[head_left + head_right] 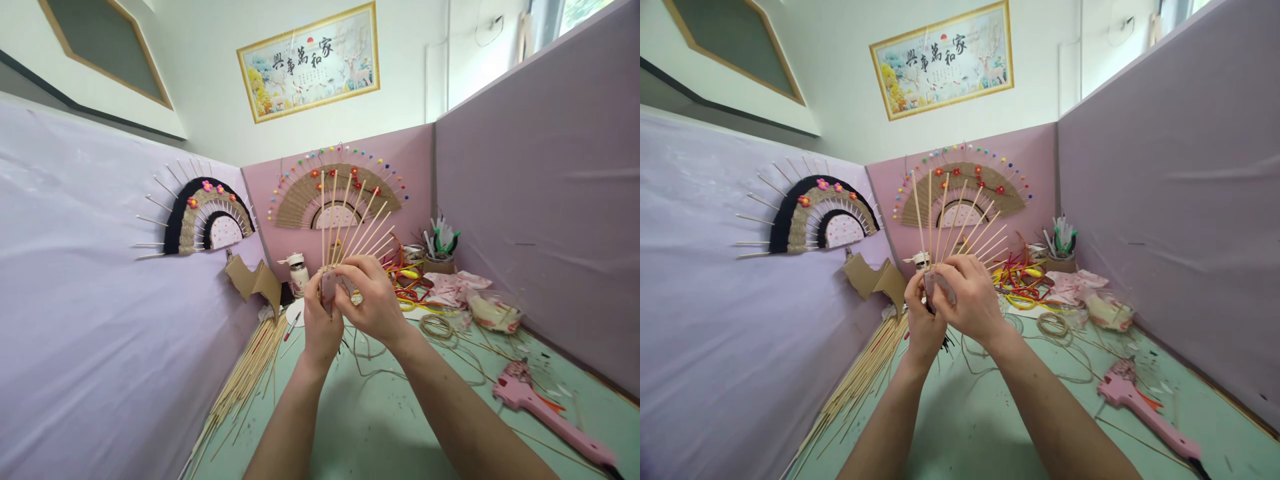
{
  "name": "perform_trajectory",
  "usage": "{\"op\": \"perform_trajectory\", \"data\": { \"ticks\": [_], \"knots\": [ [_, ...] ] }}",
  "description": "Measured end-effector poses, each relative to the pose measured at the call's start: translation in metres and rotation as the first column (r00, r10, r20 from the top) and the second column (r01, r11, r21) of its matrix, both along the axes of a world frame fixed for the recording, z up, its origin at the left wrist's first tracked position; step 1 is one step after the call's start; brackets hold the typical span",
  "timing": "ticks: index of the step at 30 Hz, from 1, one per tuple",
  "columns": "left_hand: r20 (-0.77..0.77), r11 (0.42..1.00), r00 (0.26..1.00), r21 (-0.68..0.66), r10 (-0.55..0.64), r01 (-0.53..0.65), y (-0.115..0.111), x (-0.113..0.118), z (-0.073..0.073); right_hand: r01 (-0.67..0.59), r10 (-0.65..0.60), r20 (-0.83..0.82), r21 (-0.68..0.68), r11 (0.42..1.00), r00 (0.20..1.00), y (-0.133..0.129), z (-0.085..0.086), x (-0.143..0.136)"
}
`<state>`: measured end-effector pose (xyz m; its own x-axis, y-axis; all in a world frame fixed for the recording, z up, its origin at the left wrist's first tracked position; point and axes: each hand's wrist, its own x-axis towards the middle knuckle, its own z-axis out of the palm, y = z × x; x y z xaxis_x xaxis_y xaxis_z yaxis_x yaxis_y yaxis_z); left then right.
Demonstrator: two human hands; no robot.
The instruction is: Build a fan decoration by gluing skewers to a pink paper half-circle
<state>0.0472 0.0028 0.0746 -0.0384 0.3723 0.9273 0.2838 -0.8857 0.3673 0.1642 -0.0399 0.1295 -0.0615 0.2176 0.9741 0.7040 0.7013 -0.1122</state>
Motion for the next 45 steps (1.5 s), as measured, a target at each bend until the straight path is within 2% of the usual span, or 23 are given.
{"op": "perform_trajectory", "data": {
  "ticks": [5,12,20,36,45],
  "knots": [
    [0.034,0.995,0.997,-0.067,-0.069,0.071,-0.002,0.000,0.000,-0.004,0.004,-0.009,-0.005,1.000,1.000,-0.001,0.000,0.000],
    [0.043,0.992,0.992,-0.048,-0.118,0.120,-0.005,0.002,0.002,-0.035,0.035,-0.001,-0.025,0.999,0.999,-0.002,0.000,-0.002],
    [0.075,0.986,0.988,-0.085,-0.134,0.140,-0.012,0.004,0.006,-0.047,0.047,0.015,-0.027,0.999,0.999,-0.003,0.001,-0.002],
    [0.038,0.973,0.979,-0.108,-0.201,0.204,-0.017,0.000,0.011,-0.047,0.048,0.012,-0.044,0.998,0.999,-0.005,0.002,-0.004],
    [0.044,0.975,0.977,-0.059,-0.210,0.212,-0.018,0.002,0.012,-0.016,0.017,0.006,-0.049,0.999,1.000,-0.005,0.001,-0.004]
  ]
}}
